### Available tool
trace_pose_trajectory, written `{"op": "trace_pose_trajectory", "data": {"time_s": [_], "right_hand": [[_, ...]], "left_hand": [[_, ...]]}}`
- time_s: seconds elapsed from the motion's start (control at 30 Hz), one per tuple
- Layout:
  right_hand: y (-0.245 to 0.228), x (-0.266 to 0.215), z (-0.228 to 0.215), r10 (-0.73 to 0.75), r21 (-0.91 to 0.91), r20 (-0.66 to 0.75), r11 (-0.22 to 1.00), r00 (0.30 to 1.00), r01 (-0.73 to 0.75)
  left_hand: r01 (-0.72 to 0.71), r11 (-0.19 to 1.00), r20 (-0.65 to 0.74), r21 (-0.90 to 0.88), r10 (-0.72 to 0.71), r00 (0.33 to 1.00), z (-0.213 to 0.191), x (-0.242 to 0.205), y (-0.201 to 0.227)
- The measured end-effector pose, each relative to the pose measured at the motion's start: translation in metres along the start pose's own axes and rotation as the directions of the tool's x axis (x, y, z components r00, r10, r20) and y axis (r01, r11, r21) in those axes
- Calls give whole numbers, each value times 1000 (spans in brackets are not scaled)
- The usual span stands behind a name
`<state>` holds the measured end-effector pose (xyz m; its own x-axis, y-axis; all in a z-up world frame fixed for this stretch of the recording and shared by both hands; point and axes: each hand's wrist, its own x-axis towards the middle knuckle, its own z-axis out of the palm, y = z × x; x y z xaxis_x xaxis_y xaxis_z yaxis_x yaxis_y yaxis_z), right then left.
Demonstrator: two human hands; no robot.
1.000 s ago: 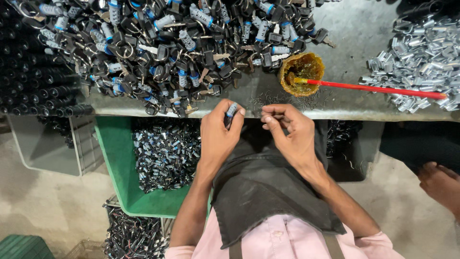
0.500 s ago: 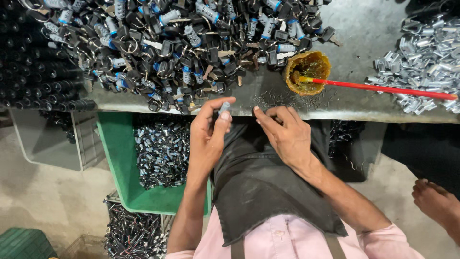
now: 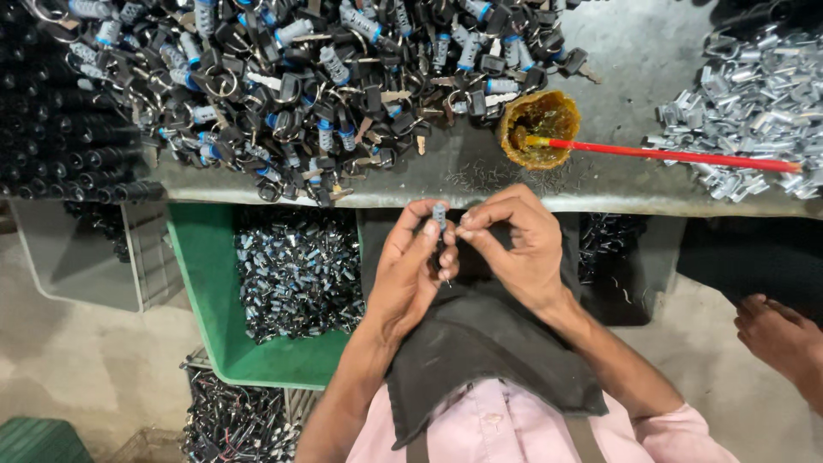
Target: The person repeatedly picks small key components from a pile on a metal table, inserts a pin into each, and places the assembled units into a green bin. A red-handled brush and a small container of yellow paste are visible on the table but not used during the clip.
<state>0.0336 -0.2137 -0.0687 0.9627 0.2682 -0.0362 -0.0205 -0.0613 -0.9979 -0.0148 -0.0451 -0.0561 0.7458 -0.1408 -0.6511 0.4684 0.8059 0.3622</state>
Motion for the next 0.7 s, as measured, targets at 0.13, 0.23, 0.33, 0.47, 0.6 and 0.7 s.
{"op": "trace_pose_trajectory", "data": {"time_s": [0.13, 0.23, 0.33, 0.47, 0.6, 0.7], "right_hand": [[-8, 0, 7, 70, 122, -5, 990, 998, -69], [-13, -4, 10, 81, 168, -14, 983, 997, -77], [-16, -8, 9, 85, 200, -31, 977, 996, -77], [-17, -12, 9, 65, 175, -63, 983, 996, -54], [-15, -11, 5, 103, 253, -32, 963, 994, -92], [-15, -7, 0, 219, 460, 65, 859, 973, -224]], "left_hand": [[-36, 999, 35, 33, 35, 999, 8, -7, -4], [-63, 992, 41, 108, 59, 997, 12, -13, -3], [-60, 991, 54, 120, 54, 997, 14, -16, -3], [-48, 990, 59, 130, 41, 997, 15, -16, -5], [-31, 987, 63, 157, 21, 998, 11, -12, -6], [12, 991, 67, 135, -21, 998, 7, -8, -5]]}}
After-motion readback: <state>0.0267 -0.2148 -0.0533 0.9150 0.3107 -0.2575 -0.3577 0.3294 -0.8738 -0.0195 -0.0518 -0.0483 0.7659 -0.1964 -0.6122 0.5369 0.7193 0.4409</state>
